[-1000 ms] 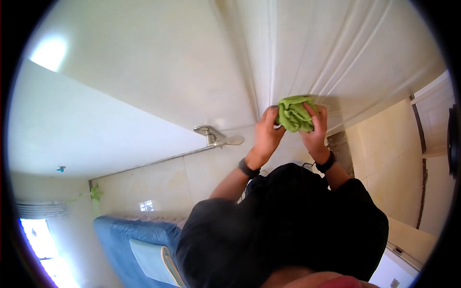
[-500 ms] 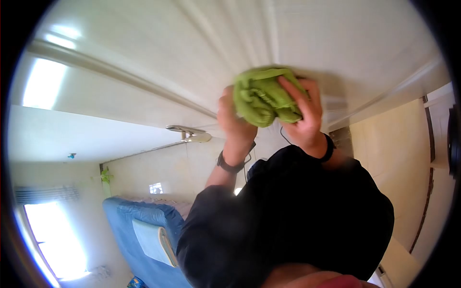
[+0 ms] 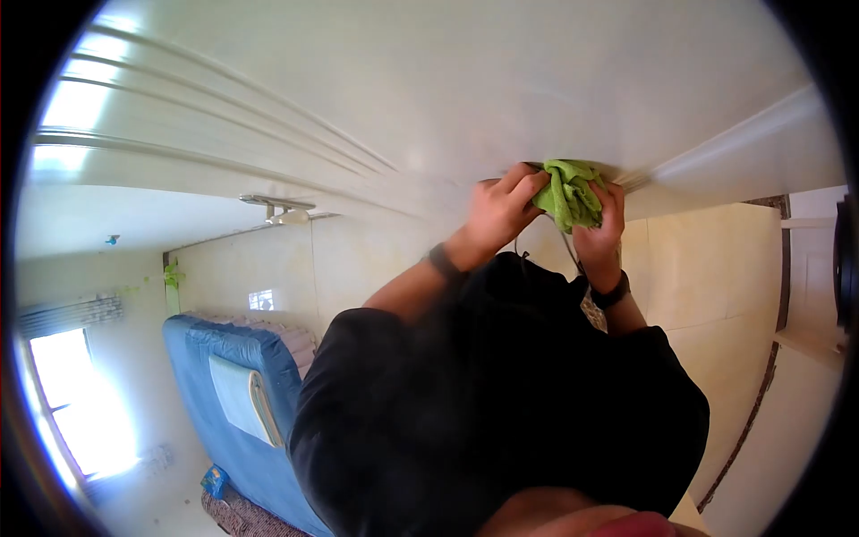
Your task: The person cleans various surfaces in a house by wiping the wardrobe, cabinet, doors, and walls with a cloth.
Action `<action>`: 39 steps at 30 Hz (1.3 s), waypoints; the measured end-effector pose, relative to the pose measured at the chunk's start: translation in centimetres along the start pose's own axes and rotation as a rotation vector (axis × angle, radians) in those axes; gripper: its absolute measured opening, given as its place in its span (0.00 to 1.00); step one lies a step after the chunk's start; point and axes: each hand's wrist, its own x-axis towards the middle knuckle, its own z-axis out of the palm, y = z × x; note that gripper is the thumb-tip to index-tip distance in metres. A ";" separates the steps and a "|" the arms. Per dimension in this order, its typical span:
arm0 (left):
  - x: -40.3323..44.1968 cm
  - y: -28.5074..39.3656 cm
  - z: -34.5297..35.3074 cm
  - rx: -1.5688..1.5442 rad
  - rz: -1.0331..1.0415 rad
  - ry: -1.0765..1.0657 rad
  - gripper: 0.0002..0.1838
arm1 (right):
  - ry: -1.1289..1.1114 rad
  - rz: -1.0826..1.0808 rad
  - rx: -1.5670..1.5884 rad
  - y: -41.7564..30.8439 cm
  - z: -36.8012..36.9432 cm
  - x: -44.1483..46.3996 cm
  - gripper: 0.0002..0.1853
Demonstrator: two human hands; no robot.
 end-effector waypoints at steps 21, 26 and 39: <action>6.6 7.2 4.6 -0.096 0.067 0.075 0.21 | 0.189 0.156 -0.098 0.2 -7.7 3.9 0.13; 3.6 5.1 6.5 -0.046 0.040 -0.035 0.19 | 0.118 0.254 -0.043 2.9 -6.7 0.8 0.12; -5.3 -1.4 7.3 0.029 -0.062 -0.199 0.19 | -0.056 0.392 -0.125 4.8 0.3 -6.7 0.13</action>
